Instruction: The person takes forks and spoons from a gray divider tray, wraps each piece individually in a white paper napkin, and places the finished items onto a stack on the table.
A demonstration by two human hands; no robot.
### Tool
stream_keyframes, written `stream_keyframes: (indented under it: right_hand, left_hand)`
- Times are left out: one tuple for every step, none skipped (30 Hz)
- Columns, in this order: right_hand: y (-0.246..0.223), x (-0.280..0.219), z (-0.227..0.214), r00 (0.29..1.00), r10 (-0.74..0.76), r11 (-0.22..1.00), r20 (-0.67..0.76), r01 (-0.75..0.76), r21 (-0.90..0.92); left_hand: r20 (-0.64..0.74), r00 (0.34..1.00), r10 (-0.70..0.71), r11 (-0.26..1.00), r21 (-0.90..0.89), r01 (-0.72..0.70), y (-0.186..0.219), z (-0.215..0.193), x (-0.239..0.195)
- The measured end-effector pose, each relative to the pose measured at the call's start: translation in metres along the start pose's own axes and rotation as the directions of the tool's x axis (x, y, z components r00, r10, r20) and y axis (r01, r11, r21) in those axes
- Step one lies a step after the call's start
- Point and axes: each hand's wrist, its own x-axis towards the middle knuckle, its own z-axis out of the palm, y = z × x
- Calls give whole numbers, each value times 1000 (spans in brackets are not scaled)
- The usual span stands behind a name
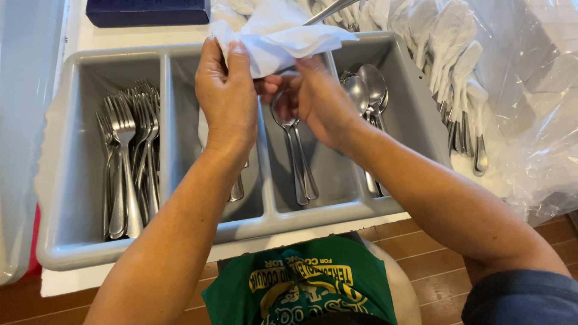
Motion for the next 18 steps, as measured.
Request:
stream_keyframes:
  right_hand:
    - [-3, 1, -9, 996, -63, 997, -65, 65, 33]
    - [-6, 0, -17, 984, -123, 989, -131, 132, 62]
    - [-8, -2, -24, 964, -181, 976, -196, 201, 86]
    - [-10, -5, -28, 954, -209, 971, -216, 228, 70]
    - [-13, -8, -30, 943, -239, 965, -231, 257, 54]
    - [-14, -9, -30, 931, -268, 958, -246, 286, 36]
    - [-14, -11, -27, 937, -260, 961, -232, 274, 28]
    - [-13, -15, -23, 943, -252, 965, -219, 263, 20]
    - [-11, -18, -19, 948, -243, 968, -206, 251, 11]
    - [-11, -17, -15, 954, -243, 968, -178, 249, 14]
    - [-11, -17, -13, 959, -238, 970, -153, 244, 17]
    - [-11, -18, -12, 964, -234, 971, -128, 238, 19]
    - [-13, -18, -11, 973, -197, 979, -124, 202, 30]
    - [-15, -18, -11, 980, -159, 985, -120, 165, 40]
    - [-18, -18, -11, 985, -123, 990, -117, 130, 52]
    - [-22, -20, -12, 992, -61, 997, -113, 66, 43]
    - [-24, -24, -13, 994, 10, 999, -111, -6, 38]
    - [-25, -27, -13, 991, 81, 996, -110, -78, 33]
  left_hand:
    - [16, 999, 28, 1000, -9, -28, -1, 0, 1]
    - [31, 998, 57, 998, -18, -56, -3, -1, 2]
    - [20, 998, 53, 998, -28, -52, -4, -3, 3]
    - [9, 999, 49, 998, -38, -49, -5, -5, 5]
    - [-3, 999, 49, 998, -49, -49, -5, -8, 7]
    - [-4, 999, 52, 997, -64, -52, -4, -10, 9]
    - [-7, 998, 55, 995, -78, -55, -2, -13, 11]
    - [-10, 998, 58, 994, -92, -59, -1, -14, 11]
    - [2, 998, 61, 995, -83, -61, 0, -15, 11]
    - [13, 998, 65, 995, -75, -63, 1, -15, 10]
    - [23, 998, 64, 996, -67, -62, 3, -14, 8]
    - [44, 997, 62, 998, -21, -61, 6, -14, 5]
    - [68, 995, 66, 997, 23, -68, 11, -14, 3]
    - [92, 993, 70, 995, 67, -76, 16, -13, -1]
    - [117, 990, 85, 991, 94, -96, 21, -12, -5]
    - [141, 985, 100, 986, 119, -117, 25, -11, -11]
    - [161, 981, 107, 980, 148, -131, 29, -13, -20]
    - [153, 985, 83, 977, 183, -111, 31, -14, -29]
